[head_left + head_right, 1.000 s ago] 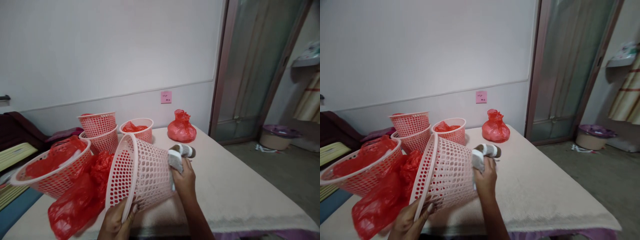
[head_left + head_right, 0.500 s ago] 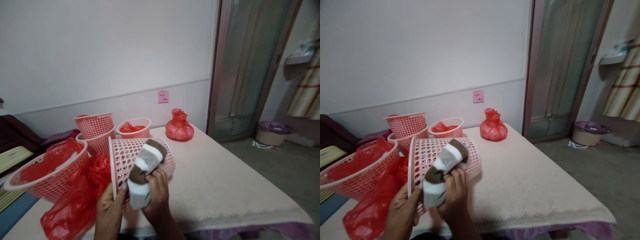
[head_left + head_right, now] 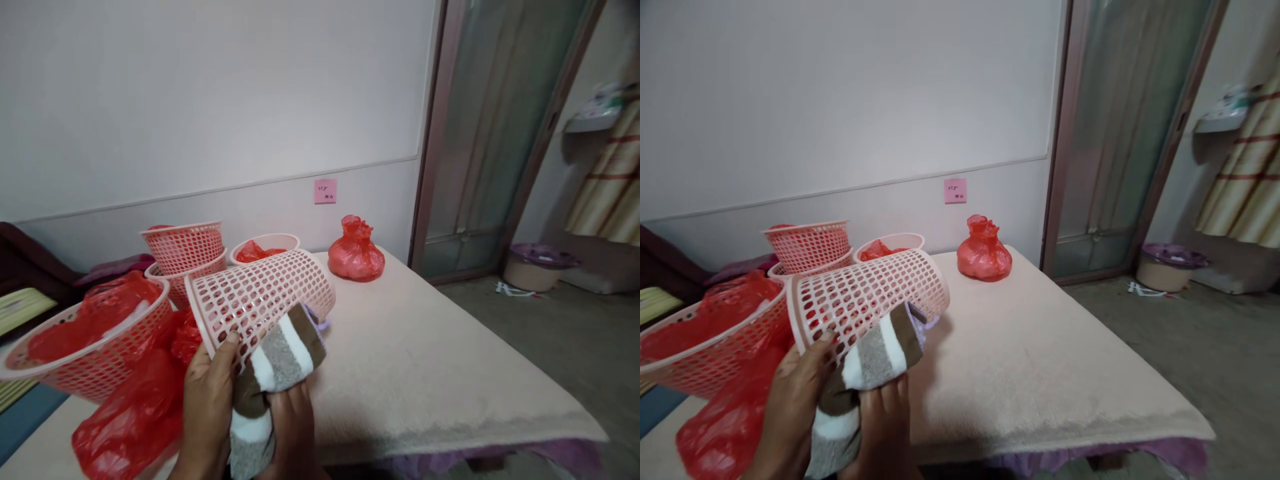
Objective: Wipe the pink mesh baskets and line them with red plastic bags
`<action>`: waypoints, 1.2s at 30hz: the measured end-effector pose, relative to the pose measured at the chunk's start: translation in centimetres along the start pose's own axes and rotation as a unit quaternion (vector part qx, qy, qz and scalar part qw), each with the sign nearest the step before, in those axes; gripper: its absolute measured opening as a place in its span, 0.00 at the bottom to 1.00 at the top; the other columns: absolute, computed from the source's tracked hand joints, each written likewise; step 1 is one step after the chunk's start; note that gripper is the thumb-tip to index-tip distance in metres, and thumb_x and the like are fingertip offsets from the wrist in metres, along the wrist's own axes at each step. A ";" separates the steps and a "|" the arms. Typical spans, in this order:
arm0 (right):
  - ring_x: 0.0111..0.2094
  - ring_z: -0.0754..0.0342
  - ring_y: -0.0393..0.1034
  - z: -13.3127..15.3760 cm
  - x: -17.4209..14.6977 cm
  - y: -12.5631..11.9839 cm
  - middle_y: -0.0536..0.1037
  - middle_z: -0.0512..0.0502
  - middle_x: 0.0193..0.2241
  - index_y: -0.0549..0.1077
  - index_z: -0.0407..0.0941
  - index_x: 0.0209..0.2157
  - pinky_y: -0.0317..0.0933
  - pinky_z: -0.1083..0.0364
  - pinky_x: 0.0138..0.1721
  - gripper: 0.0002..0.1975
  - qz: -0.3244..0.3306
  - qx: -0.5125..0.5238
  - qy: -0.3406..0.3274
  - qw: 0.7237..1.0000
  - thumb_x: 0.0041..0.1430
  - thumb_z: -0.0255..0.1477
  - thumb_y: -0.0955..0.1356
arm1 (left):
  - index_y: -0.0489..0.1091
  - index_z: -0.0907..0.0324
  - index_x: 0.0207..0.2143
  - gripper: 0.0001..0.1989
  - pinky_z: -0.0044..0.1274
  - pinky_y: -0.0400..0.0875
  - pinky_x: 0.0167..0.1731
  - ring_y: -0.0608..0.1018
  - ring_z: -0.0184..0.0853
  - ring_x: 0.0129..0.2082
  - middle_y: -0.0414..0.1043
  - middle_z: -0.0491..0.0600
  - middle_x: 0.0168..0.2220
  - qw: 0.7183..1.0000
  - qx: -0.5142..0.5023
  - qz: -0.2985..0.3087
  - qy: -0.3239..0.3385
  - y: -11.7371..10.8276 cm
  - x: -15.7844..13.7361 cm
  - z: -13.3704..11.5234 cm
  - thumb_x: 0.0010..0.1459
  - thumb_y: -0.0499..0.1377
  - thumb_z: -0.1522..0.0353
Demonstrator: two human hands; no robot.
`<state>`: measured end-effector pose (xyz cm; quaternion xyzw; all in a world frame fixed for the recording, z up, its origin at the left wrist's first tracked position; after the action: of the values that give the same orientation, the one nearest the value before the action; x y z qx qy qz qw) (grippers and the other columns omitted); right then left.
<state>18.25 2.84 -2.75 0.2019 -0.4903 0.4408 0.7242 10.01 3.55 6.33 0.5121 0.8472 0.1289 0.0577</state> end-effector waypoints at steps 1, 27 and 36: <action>0.52 0.38 0.66 0.3 -0.5 0.4 0.73 0.34 0.49 0.61 0.43 0.59 0.65 0.39 0.48 0.28 -0.018 -0.009 -0.007 1.000 0.56 0.27 0.63 | 0.72 0.60 0.43 0.19 0.23 0.74 0.28 0.79 0.35 0.26 0.79 0.46 0.31 1.000 0.006 0.007 -0.002 0.3 0.0 -0.2 0.50 0.64 0.61; 0.23 0.54 0.68 -8.1 3.6 -7.0 0.74 0.49 0.24 0.71 0.40 0.34 0.65 0.56 0.26 0.12 -0.131 0.119 0.369 0.912 0.50 0.34 0.71 | 0.65 0.52 0.57 0.28 0.35 0.63 0.55 0.72 0.44 0.54 0.70 0.52 0.55 0.771 0.415 0.453 0.169 1.5 -1.0 8.3 0.52 0.62 0.67; 0.36 0.49 0.71 -6.8 4.5 -7.3 0.74 0.45 0.33 0.72 0.44 0.43 0.67 0.50 0.38 0.15 -0.082 0.069 0.167 0.980 0.53 0.23 0.65 | 0.74 0.51 0.49 0.17 0.27 0.72 0.44 0.79 0.40 0.43 0.79 0.50 0.43 0.815 0.340 0.394 0.255 0.2 -0.8 6.0 0.63 0.51 0.70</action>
<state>28.59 5.88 -0.72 0.2145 -0.3122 0.4406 0.8139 11.94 3.94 0.61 0.7382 0.5470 -0.0296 -0.3937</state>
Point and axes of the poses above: each hand's wrist, its own x-axis towards the middle knuckle, its own y-axis out of the palm, z = x × y, the point moved 3 cm from there along x, towards the middle knuckle
